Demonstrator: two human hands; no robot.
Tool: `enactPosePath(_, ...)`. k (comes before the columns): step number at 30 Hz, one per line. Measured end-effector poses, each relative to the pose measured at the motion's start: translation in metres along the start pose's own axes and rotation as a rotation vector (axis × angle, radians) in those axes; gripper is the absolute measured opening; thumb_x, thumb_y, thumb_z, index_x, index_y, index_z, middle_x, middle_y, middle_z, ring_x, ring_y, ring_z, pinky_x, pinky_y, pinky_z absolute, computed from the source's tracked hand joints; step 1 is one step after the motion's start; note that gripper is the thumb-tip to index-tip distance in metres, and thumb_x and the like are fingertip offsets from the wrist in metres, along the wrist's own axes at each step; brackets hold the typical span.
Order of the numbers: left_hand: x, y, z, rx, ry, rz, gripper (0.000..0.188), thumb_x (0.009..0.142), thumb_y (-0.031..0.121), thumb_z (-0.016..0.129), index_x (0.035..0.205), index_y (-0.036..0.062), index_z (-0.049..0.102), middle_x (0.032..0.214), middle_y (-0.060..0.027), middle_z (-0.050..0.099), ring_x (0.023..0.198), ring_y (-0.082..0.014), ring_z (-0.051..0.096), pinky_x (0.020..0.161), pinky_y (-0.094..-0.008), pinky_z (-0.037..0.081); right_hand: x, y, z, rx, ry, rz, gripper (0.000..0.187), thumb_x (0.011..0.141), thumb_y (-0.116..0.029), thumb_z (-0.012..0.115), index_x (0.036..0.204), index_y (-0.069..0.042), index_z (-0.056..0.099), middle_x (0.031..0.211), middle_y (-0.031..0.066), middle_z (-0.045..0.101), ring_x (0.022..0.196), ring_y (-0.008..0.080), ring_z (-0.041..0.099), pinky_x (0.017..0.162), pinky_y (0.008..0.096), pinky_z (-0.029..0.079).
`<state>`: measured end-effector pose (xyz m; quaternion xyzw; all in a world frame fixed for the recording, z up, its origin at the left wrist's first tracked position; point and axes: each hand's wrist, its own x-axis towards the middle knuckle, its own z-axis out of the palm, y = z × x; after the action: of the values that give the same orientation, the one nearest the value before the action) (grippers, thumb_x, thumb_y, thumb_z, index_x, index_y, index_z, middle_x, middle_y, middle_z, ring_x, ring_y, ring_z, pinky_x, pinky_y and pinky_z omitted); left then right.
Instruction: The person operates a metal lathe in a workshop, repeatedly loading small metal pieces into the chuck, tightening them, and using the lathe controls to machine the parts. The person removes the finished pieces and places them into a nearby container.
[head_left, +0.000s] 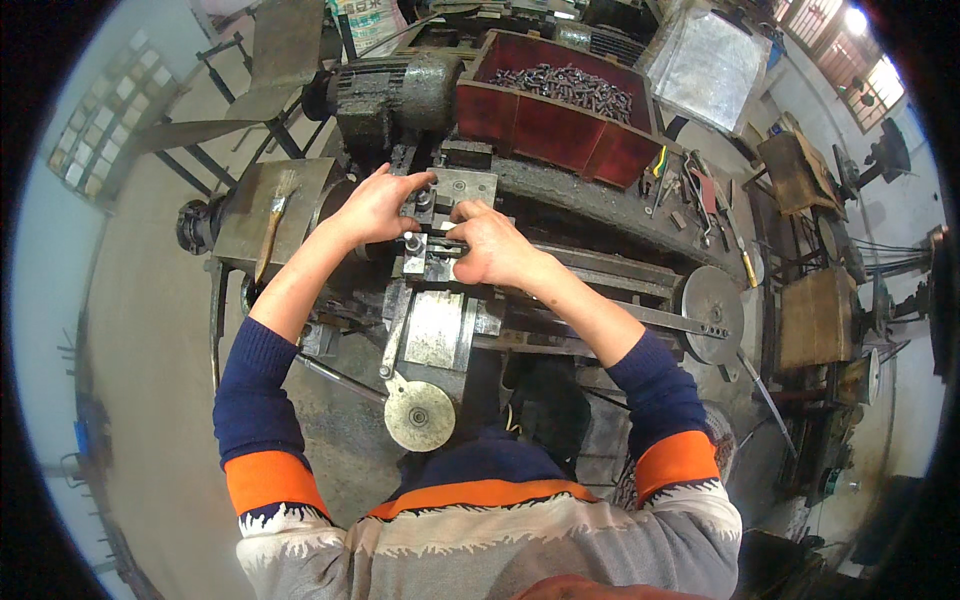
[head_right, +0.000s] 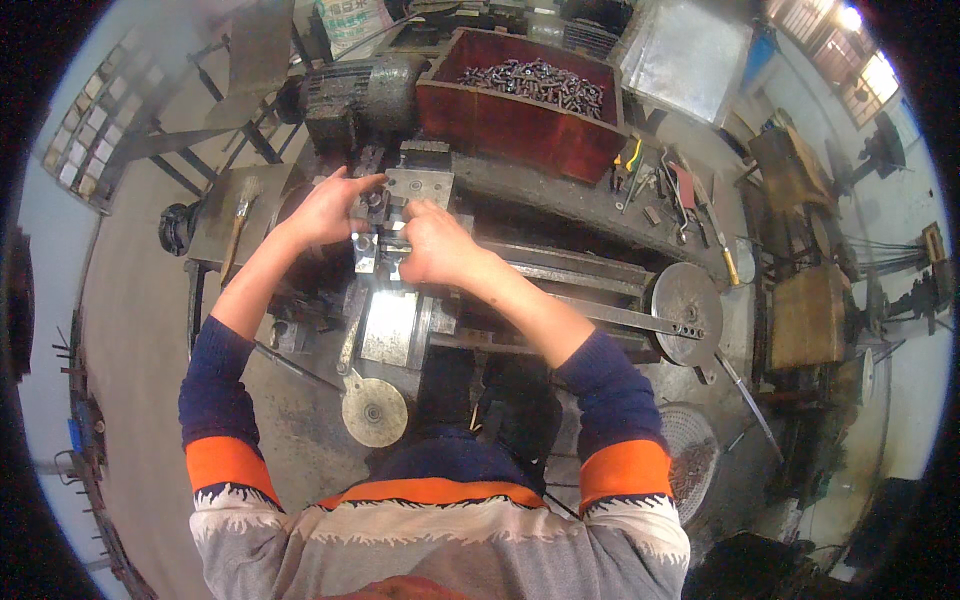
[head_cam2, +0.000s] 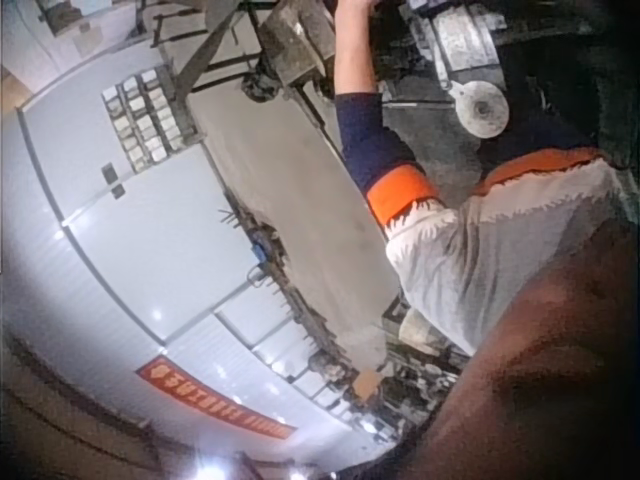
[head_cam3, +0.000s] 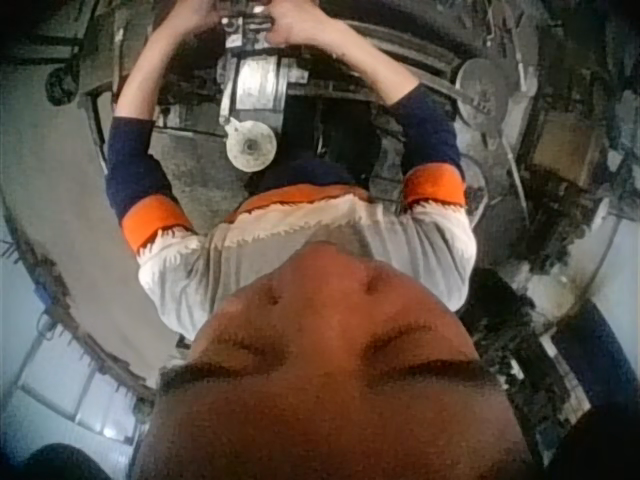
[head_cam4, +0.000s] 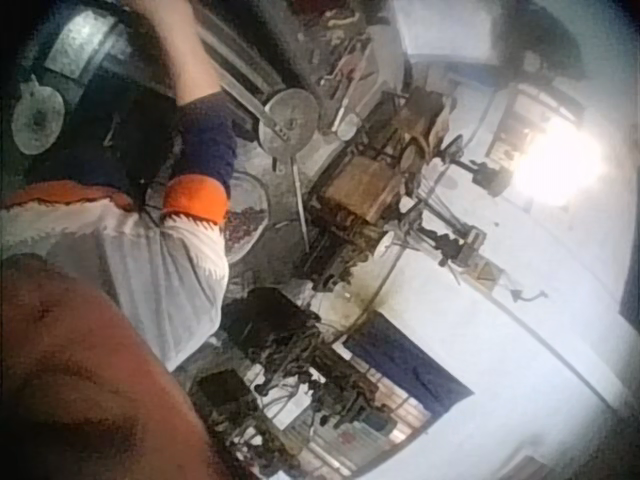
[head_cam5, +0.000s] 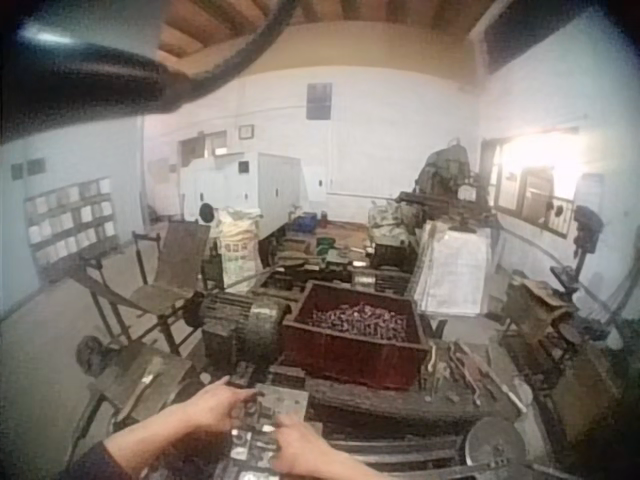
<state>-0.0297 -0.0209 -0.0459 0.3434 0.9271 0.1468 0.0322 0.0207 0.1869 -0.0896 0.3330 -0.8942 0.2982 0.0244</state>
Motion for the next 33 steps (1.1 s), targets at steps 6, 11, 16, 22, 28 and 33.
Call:
enactPosePath(6,0.001,0.0,-0.01,-0.12,-0.035,-0.002,0.075,0.061,0.012,0.076,0.129,0.0045,0.046,0.113,-0.0144,0.062,0.106,-0.0303,0.058,0.098,-0.0397,0.04,-0.011,0.007,-0.01,0.009,0.032,-0.007,0.039,0.055,-0.015,0.063,0.091,0.0,0.068,0.109,0.0174,0.057,0.102,0.0334,0.053,0.089,0.0385,0.044)
enactPosePath(11,0.002,-0.013,-0.006,-0.213,-0.021,-0.002,0.075,0.059,0.012,0.077,0.127,0.0039,0.048,0.113,-0.0162,0.062,0.107,-0.03,0.058,0.091,-0.0373,0.046,-0.013,0.009,-0.015,0.042,-0.005,-0.007,0.036,0.056,-0.016,0.064,0.089,-0.001,0.069,0.103,0.0181,0.059,0.096,0.0348,0.055,0.084,0.0398,0.046)
enactPosePath(16,0.001,-0.003,-0.011,-0.116,-0.014,0.019,0.067,0.059,0.011,0.072,0.122,0.0008,0.052,0.108,-0.0197,0.062,0.102,-0.0328,0.059,0.087,-0.0392,0.047,-0.012,0.006,-0.015,0.029,0.015,0.005,0.039,0.056,-0.015,0.064,0.092,0.0,0.068,0.102,0.019,0.059,0.097,0.0355,0.056,0.084,0.0387,0.046)
enactPosePath(22,-0.002,-0.005,-0.012,-0.139,-0.03,-0.002,0.068,0.058,0.013,0.074,0.122,0.0029,0.053,0.109,-0.0181,0.062,0.102,-0.0331,0.059,0.087,-0.0399,0.047,-0.009,0.004,-0.013,-0.002,0.011,-0.003,0.039,0.058,-0.013,0.061,0.095,0.0,0.068,0.103,0.0183,0.061,0.097,0.034,0.058,0.086,0.0366,0.046)
enactPosePath(28,0.0,-0.009,-0.017,-0.235,-0.073,-0.014,0.079,0.055,0.013,0.077,0.128,0.0039,0.048,0.116,-0.0152,0.061,0.106,-0.0286,0.058,0.091,-0.0365,0.046,-0.01,0.008,-0.01,-0.011,0.049,-0.031,0.036,0.058,-0.013,0.063,0.092,-0.003,0.068,0.098,0.0149,0.06,0.09,0.0347,0.056,0.08,0.0393,0.047)
enactPosePath(33,0.003,-0.016,-0.009,-0.232,-0.066,0.044,0.078,0.057,0.011,0.075,0.129,0.0024,0.047,0.118,-0.0163,0.059,0.11,-0.0291,0.056,0.093,-0.0361,0.044,-0.01,0.004,-0.011,-0.02,0.043,-0.026,0.04,0.057,-0.012,0.06,0.095,-0.001,0.067,0.103,0.0161,0.06,0.093,0.0329,0.058,0.084,0.0358,0.046)
